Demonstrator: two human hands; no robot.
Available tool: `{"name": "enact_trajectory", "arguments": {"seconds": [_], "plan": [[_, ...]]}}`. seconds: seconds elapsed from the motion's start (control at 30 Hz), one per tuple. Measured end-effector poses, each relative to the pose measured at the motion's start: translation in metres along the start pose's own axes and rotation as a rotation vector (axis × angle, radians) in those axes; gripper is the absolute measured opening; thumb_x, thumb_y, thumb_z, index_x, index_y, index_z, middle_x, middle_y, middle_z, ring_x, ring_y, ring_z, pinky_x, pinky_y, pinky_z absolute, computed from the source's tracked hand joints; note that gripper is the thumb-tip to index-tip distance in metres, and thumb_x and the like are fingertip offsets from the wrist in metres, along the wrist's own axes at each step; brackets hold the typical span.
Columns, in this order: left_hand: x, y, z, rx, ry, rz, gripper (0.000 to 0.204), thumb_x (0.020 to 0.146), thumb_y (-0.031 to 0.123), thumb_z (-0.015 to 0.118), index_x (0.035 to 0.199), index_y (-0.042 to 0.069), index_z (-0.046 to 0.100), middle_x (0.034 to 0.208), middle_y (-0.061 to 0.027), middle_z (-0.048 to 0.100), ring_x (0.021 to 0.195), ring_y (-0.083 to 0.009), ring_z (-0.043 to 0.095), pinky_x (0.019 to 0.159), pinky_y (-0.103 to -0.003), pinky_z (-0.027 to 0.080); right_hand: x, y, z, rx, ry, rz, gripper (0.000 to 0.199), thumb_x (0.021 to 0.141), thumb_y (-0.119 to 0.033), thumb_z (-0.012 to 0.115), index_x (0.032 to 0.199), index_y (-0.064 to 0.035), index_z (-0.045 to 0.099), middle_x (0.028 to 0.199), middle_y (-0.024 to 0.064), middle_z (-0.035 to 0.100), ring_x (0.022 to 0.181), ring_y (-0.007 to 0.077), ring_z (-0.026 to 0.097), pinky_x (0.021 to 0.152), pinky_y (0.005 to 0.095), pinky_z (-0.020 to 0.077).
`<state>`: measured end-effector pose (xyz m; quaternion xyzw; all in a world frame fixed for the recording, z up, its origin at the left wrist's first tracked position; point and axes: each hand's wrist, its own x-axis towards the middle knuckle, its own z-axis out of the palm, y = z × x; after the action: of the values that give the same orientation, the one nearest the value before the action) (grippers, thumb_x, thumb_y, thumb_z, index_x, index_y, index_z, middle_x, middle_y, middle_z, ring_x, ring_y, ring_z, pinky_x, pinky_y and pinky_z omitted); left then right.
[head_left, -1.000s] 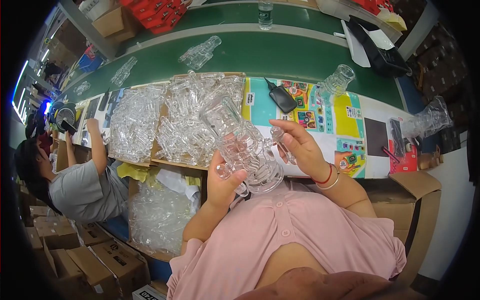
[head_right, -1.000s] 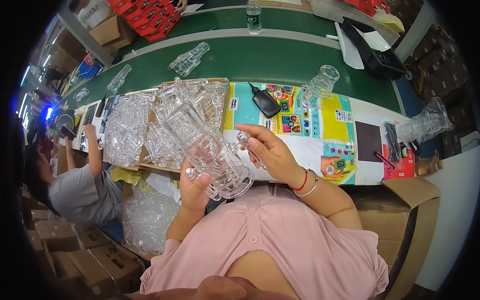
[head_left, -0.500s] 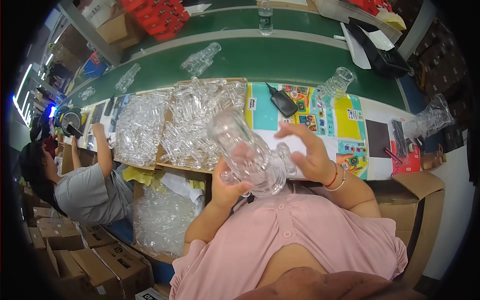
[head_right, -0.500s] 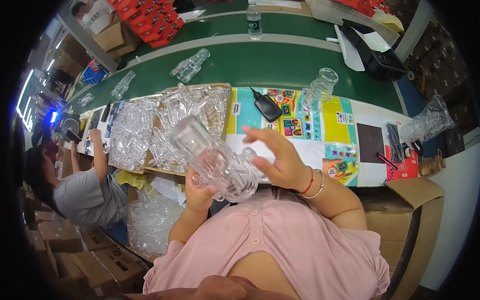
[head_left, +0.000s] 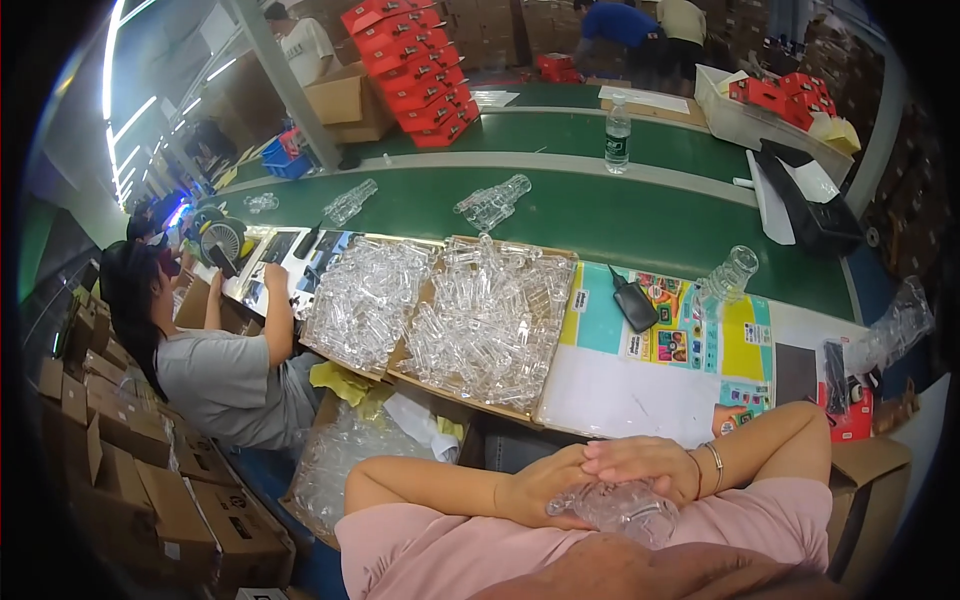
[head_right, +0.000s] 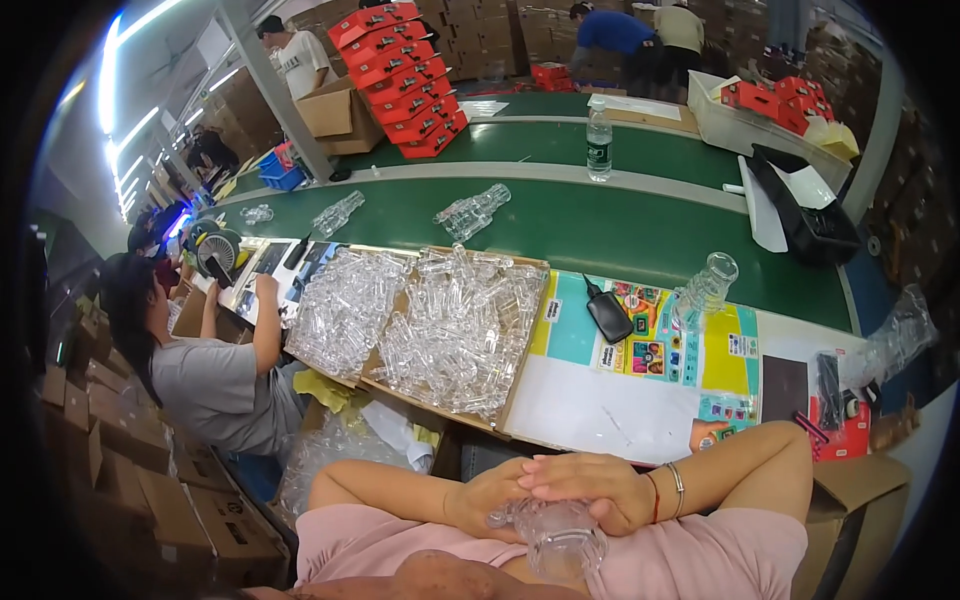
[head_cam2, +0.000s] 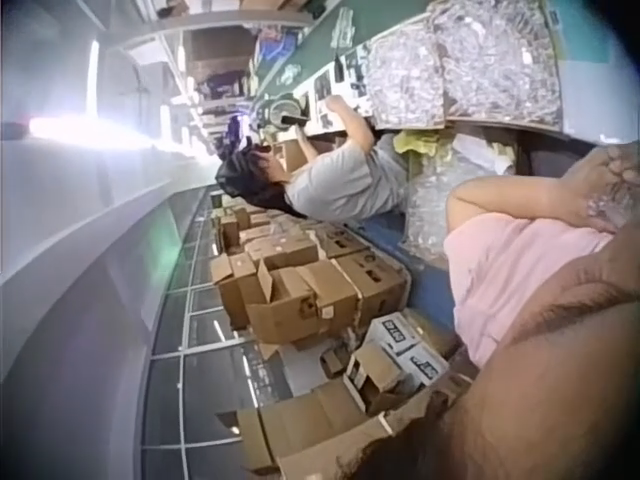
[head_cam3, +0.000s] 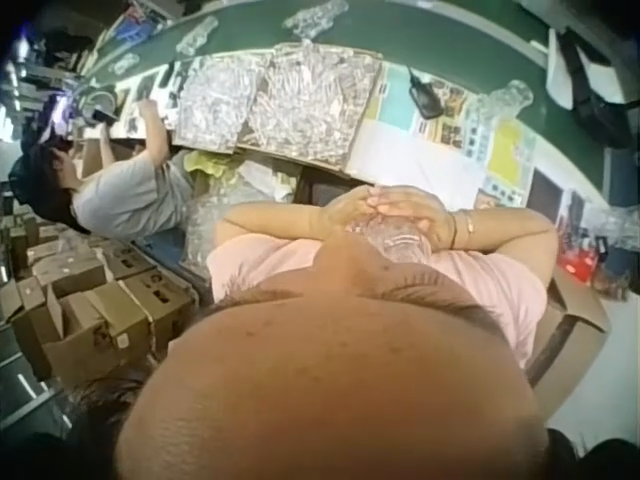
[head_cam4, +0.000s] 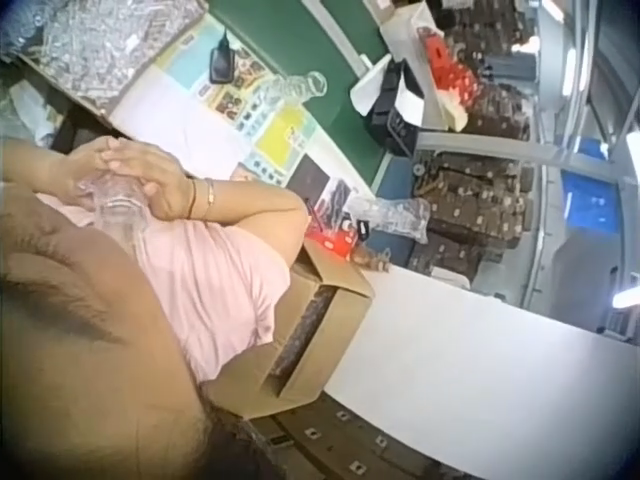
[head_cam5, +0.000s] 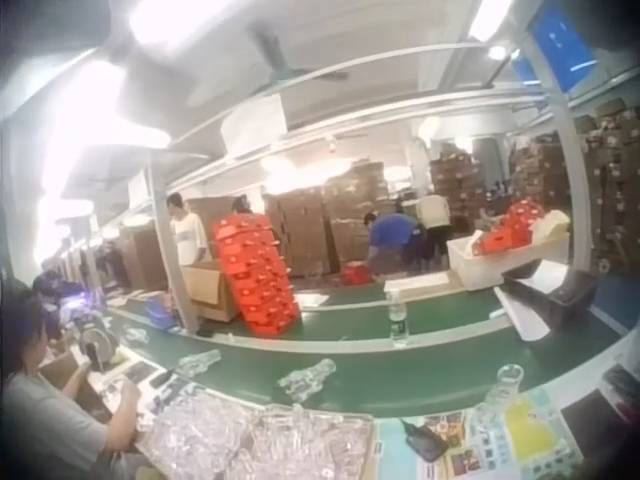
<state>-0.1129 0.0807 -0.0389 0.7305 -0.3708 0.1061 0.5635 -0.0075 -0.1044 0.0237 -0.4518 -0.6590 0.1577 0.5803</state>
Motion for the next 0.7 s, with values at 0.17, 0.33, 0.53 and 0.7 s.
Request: {"name": "enact_trajectory", "arguments": {"seconds": [0.17,0.33,0.53,0.7], "plan": [[0.023,0.002,-0.02,-0.28,0.222,-0.256,0.07,0.068,0.017,0.077,0.125,0.005,0.039,0.118,-0.0113,0.047,0.11,-0.0282,0.046,0.094,-0.04,0.037,0.012,0.019,-0.018,0.115,0.156,0.494,0.055,0.095,-0.041,0.025,0.119,0.0047,0.045,0.114,0.0166,0.053,0.107,0.0267,0.051,0.094,0.0377,0.0389],[0.043,-0.036,-0.044,-0.693,0.603,-0.581,0.074,0.073,0.013,0.072,0.132,0.005,0.028,0.118,-0.0072,0.049,0.107,-0.0198,0.049,0.092,-0.035,0.039,0.034,0.07,-0.038,0.346,0.727,0.419,0.044,0.093,-0.035,0.041,0.124,-0.0044,0.038,0.11,0.0092,0.052,0.096,0.0163,0.054,0.084,0.0292,0.0441],[0.045,-0.057,-0.057,-0.858,1.017,-0.543,0.066,0.084,0.014,0.058,0.136,0.009,0.017,0.122,-0.0113,0.045,0.113,-0.0243,0.046,0.097,-0.039,0.036,0.005,0.088,-0.019,0.414,0.578,0.735,0.04,0.093,-0.04,0.037,0.114,-0.0064,0.043,0.087,0.0039,0.055,0.074,0.0125,0.059,0.065,0.0288,0.0511],[0.063,-0.053,-0.082,-0.506,0.863,-0.253,0.063,0.085,0.014,0.054,0.136,0.007,0.017,0.132,-0.0143,0.032,0.123,-0.0228,0.032,0.1,-0.034,0.03,0.015,0.144,-0.086,0.331,0.971,0.685,0.032,0.092,-0.039,0.041,0.104,-0.0095,0.042,0.076,0.0115,0.059,0.054,0.0185,0.06,0.052,0.0291,0.0521]]}}
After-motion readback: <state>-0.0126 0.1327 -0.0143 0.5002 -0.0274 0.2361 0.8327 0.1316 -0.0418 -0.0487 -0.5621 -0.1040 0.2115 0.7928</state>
